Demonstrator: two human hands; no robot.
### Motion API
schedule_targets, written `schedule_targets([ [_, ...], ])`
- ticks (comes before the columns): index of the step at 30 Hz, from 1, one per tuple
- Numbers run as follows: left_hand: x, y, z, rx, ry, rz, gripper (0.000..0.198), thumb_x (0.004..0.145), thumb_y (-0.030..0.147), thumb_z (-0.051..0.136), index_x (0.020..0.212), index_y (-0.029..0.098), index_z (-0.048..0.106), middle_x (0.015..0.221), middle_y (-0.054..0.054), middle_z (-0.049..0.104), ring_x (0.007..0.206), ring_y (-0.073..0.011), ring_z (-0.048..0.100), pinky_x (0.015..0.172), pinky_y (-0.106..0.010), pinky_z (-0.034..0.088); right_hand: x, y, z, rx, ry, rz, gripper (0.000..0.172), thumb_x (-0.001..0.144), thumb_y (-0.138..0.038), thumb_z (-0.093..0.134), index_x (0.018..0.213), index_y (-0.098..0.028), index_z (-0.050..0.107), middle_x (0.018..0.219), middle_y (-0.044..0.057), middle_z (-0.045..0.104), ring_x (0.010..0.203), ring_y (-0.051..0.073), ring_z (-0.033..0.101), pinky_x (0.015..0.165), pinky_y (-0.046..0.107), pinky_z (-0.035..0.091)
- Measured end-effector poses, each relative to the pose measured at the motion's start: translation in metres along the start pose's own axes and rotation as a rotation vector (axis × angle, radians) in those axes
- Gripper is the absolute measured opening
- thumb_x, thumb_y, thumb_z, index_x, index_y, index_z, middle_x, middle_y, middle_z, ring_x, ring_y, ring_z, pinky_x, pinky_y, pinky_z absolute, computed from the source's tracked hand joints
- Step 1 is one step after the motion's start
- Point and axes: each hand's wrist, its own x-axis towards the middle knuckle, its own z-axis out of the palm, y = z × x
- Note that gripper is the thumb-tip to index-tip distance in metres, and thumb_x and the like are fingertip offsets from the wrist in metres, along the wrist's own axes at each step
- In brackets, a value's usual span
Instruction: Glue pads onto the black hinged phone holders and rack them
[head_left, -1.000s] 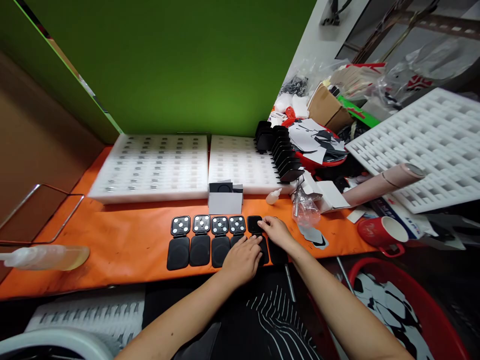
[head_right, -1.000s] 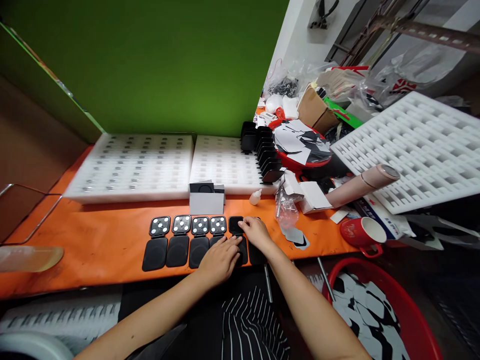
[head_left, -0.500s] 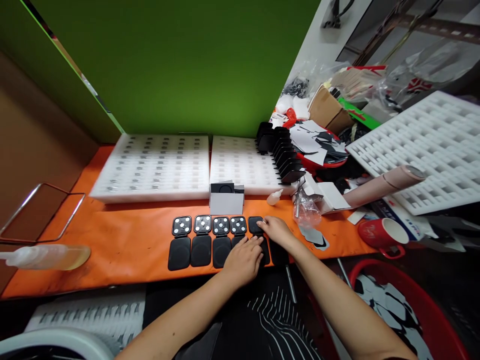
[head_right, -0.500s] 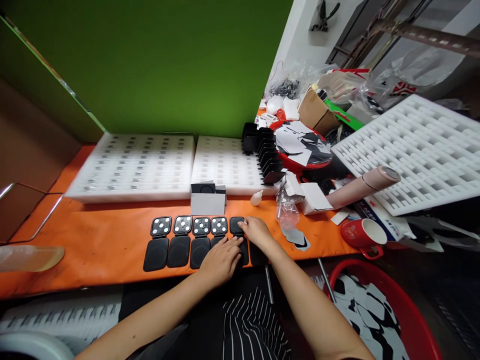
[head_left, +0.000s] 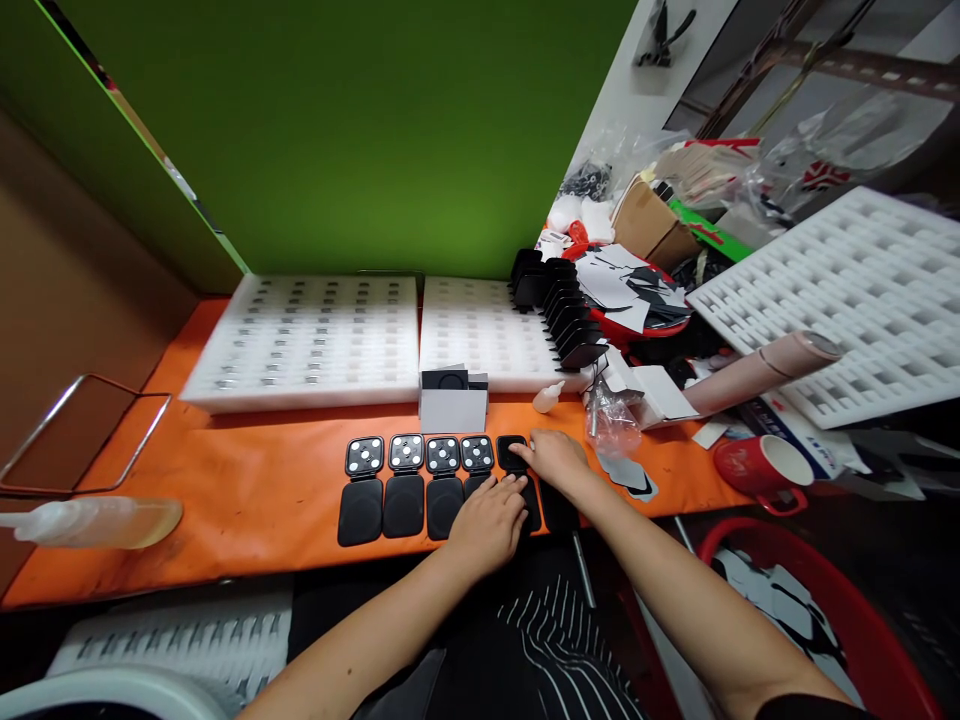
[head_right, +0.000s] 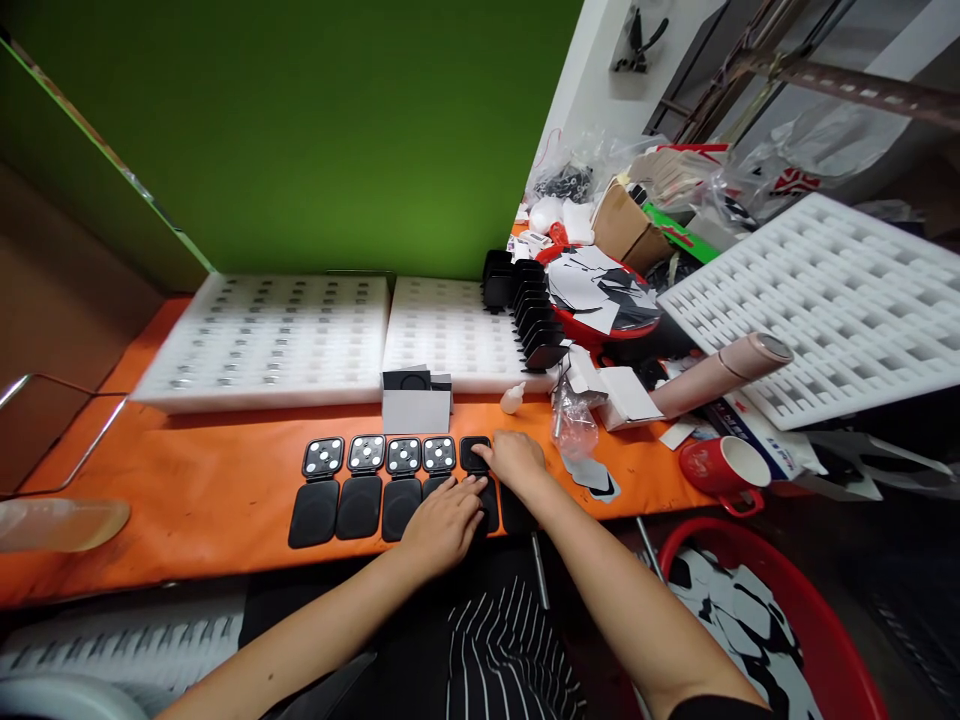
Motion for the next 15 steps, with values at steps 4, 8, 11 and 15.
schedule_targets([
  [4,0.001,0.001,-0.01,-0.123,0.013,-0.071,0.015,0.087,0.021,0.046,0.088,0.021,0.061,0.122,-0.003,0.061,0.114,-0.0203,0.054,0.101,-0.041,0.039,-0.029,0.018,0.004,0.377,0.043,-0.038,0.033,0.091,-0.038,0.035,0.074,-0.019,0.056,0.072,0.003,0.061,0.069,0.017,0.055,0.063,0.026,0.037],
  [8,-0.004,0.005,-0.029,-0.239,0.018,-0.227,0.019,0.088,0.025,0.044,0.083,0.022,0.062,0.086,-0.002,0.068,0.082,-0.0174,0.063,0.074,-0.031,0.05,-0.074,0.019,0.016,0.761,-0.244,-0.202,0.028,0.085,-0.043,0.044,0.074,-0.019,0.056,0.068,-0.001,0.056,0.067,0.014,0.051,0.061,0.024,0.038],
  [11,-0.01,0.005,-0.038,-0.304,0.02,-0.275,0.021,0.089,0.027,0.044,0.08,0.022,0.063,0.078,-0.002,0.067,0.075,-0.0167,0.062,0.067,-0.027,0.049,-0.091,0.008,0.022,0.758,-0.284,-0.222,0.024,0.081,-0.038,0.053,0.068,-0.019,0.051,0.062,-0.004,0.05,0.061,0.012,0.046,0.056,0.022,0.033],
  [15,-0.02,-0.003,-0.042,-0.309,0.078,-0.293,0.021,0.088,0.027,0.045,0.095,0.022,0.064,0.09,-0.003,0.07,0.084,-0.018,0.064,0.074,-0.029,0.052,-0.08,0.003,0.022,0.831,-0.288,-0.187,0.021,0.079,-0.037,0.054,0.069,-0.019,0.049,0.06,-0.004,0.052,0.058,0.012,0.048,0.054,0.022,0.034],
])
